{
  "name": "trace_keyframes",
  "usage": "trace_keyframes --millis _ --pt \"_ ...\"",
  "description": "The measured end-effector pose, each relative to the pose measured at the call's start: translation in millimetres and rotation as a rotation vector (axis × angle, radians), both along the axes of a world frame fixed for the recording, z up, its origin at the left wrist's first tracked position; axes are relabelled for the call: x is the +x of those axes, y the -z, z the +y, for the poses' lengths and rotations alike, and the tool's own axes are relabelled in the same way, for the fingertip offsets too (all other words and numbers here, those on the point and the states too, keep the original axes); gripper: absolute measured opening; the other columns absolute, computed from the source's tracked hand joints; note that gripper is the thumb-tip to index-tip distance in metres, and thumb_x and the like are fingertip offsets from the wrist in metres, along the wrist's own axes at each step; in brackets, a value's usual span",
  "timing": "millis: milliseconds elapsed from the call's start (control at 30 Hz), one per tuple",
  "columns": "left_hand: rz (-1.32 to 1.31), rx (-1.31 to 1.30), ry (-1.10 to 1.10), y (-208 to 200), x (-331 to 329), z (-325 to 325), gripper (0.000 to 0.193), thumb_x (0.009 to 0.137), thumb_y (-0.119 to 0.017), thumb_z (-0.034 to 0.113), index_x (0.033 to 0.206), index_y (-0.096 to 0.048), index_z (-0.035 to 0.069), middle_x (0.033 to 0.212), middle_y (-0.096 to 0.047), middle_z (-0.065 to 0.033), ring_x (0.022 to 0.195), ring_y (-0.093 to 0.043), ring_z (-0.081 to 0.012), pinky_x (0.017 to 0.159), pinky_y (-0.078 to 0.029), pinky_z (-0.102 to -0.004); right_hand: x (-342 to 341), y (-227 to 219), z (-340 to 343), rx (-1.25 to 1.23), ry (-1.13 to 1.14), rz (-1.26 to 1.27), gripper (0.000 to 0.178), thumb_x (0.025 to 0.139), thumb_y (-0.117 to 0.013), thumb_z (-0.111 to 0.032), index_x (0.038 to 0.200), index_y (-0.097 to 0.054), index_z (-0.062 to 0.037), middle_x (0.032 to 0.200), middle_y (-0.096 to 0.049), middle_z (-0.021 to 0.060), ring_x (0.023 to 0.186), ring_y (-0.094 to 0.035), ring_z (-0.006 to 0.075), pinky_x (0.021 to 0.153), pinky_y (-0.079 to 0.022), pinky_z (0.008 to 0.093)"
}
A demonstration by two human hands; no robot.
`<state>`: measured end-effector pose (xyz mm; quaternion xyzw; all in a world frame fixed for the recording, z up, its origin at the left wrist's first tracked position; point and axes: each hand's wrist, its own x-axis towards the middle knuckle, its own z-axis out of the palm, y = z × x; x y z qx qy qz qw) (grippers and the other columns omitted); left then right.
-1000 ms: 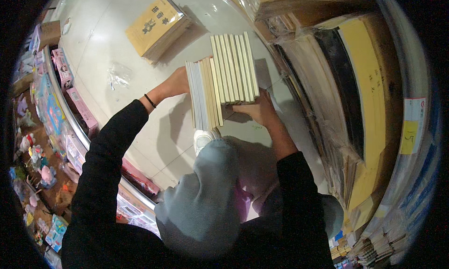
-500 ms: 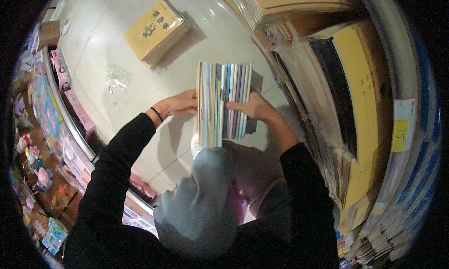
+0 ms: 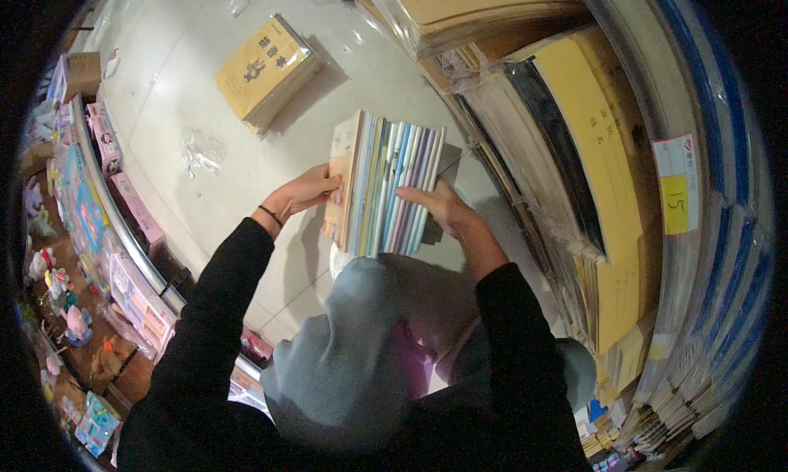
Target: The person sits on the floor and organizes notebooks on a shelf. They pick up stacks of notebooks, align them, and place them back on the shelf in an orderly manner.
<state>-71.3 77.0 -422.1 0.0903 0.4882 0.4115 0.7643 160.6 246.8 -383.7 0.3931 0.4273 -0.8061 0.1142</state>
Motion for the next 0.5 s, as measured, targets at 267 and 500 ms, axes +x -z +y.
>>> trace_keyframes --millis 267,500 --pt "0.545 -0.059 0.303 -211 -64 -21 0.096 0.072 -0.067 0.067 0.132 -0.039 -0.004 0.106 -0.062 -0.0083 0.088 -0.06 -0.0098 0.067 -0.048 -0.022 -47 -74 -43 -0.271 0.104 0.287 0.058 0.082 -0.072 -0.027 0.128 -0.046 -0.0021 0.115 -0.058 0.0126 0.109 -0.057 0.0216 0.094 -0.049 0.0373" --pt "1.056 -0.043 0.324 -466 -52 -39 0.069 0.083 -0.064 0.054 0.12 -0.055 -0.004 0.099 -0.064 -0.0084 0.086 -0.058 -0.0126 0.072 -0.046 -0.025 -80 -222 -65 -0.399 0.098 0.732 0.055 0.087 -0.067 -0.028 0.13 -0.044 -0.0029 0.119 -0.059 0.0096 0.106 -0.06 0.02 0.092 -0.052 0.0355"
